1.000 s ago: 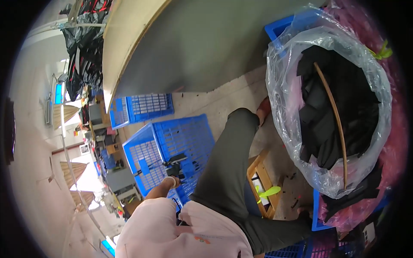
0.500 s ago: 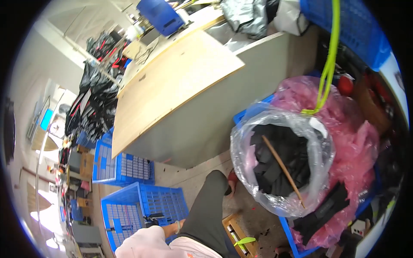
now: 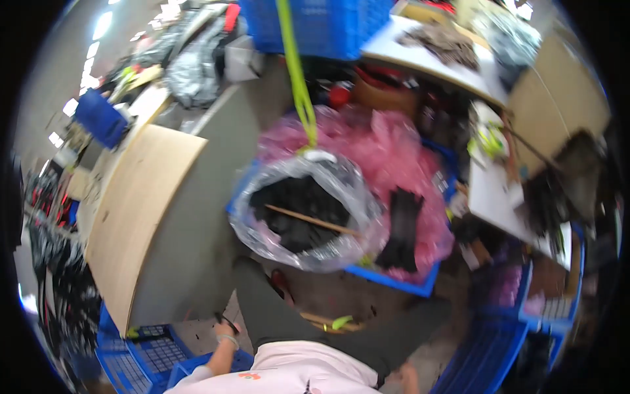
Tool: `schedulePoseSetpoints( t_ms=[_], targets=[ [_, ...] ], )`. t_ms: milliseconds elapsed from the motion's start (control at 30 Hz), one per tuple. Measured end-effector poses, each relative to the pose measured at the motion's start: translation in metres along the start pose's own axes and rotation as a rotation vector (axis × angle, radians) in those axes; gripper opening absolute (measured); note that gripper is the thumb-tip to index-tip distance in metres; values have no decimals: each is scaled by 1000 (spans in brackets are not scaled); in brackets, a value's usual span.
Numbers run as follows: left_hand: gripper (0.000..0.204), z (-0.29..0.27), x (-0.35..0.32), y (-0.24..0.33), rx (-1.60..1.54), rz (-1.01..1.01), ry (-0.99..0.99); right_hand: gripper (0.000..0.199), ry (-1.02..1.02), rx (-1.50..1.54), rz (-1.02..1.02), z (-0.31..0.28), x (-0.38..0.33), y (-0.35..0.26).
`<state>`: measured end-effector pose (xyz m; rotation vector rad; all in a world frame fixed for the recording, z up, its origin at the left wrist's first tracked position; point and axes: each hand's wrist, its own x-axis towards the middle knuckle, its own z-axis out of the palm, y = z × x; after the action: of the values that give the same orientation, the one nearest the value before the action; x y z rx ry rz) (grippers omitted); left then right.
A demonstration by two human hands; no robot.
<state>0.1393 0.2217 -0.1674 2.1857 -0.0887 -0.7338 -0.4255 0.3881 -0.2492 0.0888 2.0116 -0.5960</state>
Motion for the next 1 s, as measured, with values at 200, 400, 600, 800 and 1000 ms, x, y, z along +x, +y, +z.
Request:
schedulePoseSetpoints(
  t_ms=[200,400,600,800,1000],
  targets=[
    [14,-34,-60,146,-192,420,-598,10,547,-271,-985,-13,-153,-106],
    [15,-38,-81,69,693,771,-1050,29,3,-838,-1568,51,-237,-110],
    [31,-87,-87,17,549,777,-926,25,-246,-737,-1284,46,-242,-111],
    [35,-86,-124,37,824,914,-1058,10,-214,-761,-1496,52,-249,-103],
    [23,-68,-126,33,806,1341,-829,14,-87,-565,-1219,50,-262,-96]
  ],
)
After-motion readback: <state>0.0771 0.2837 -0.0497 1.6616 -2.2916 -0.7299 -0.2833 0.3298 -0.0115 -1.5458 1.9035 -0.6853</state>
